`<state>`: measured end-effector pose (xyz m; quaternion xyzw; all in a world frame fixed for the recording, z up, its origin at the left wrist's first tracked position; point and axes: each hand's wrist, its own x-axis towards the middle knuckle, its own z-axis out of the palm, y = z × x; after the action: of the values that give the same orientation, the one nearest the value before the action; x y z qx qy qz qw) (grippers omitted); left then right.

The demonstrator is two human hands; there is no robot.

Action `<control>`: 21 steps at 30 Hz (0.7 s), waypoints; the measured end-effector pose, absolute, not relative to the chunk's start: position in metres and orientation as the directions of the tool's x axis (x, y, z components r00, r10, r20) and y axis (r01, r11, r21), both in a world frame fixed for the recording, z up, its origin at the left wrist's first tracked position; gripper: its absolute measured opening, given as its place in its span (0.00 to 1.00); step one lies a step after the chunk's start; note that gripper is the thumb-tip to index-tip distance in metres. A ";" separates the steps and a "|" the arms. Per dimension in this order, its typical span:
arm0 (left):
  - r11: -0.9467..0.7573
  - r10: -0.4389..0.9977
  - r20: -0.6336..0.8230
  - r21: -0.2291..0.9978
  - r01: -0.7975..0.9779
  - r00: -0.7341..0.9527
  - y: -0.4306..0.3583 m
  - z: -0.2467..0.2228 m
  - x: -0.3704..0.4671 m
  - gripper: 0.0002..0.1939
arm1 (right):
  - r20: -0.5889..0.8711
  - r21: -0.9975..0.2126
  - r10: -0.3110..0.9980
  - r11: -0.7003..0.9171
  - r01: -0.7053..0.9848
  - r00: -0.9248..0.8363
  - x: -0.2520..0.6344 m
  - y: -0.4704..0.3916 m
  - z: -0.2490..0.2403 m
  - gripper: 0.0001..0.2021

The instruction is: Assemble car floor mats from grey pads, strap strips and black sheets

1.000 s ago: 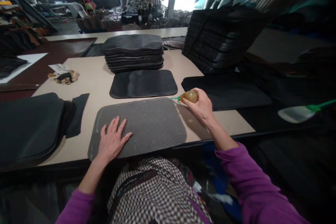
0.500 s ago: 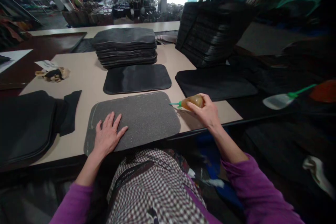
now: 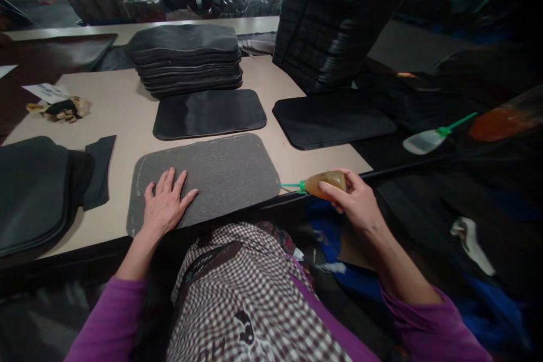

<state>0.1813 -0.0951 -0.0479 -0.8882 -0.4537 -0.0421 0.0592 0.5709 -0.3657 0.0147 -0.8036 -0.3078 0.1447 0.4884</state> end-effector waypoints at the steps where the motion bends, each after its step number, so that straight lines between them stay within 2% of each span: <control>1: -0.585 0.799 0.128 -0.061 0.809 0.587 -0.095 -0.048 0.182 0.38 | 0.013 -0.885 0.630 -0.354 0.302 0.777 0.568 -0.369 0.015 0.31; 4: -0.584 0.804 0.125 -0.024 0.812 0.582 -0.096 -0.049 0.184 0.37 | -0.102 -0.911 0.621 -0.372 0.178 0.777 0.559 -0.375 0.020 0.32; 6: -0.581 0.811 0.118 0.042 0.813 0.573 -0.096 -0.045 0.183 0.36 | -0.146 -0.933 0.657 -0.340 0.118 0.740 0.549 -0.373 0.023 0.31; 8: -0.581 0.814 0.112 0.191 0.792 0.570 -0.093 -0.038 0.178 0.33 | -0.172 -0.945 0.729 -0.311 0.098 0.662 0.536 -0.366 0.023 0.29; 11: -0.557 0.815 0.159 0.481 0.677 0.557 -0.080 -0.019 0.158 0.30 | -0.163 -0.950 0.854 -0.271 0.155 0.493 0.508 -0.340 0.021 0.30; 13: -0.553 0.815 0.214 0.566 0.612 0.539 -0.067 -0.006 0.138 0.28 | -0.137 -0.956 0.926 -0.217 0.198 0.352 0.483 -0.315 0.020 0.32; 15: -0.583 0.795 0.225 0.541 0.606 0.564 -0.055 0.003 0.118 0.25 | -0.094 -0.961 0.976 -0.141 0.239 0.198 0.452 -0.286 0.021 0.32; 17: -0.631 0.752 0.167 0.463 0.623 0.637 -0.046 0.006 0.102 0.21 | -0.032 -0.947 0.997 -0.054 0.315 0.076 0.420 -0.258 0.024 0.31; 21: -0.737 0.632 -0.007 0.303 0.604 0.775 -0.040 -0.001 0.088 0.20 | 0.152 -0.871 0.988 0.142 0.470 -0.018 0.361 -0.211 0.025 0.29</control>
<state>0.0876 -0.0396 -0.0006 -0.9307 -0.3321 -0.0480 -0.1455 0.3607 -0.2114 0.0251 -0.5716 -0.6379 0.3196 0.4052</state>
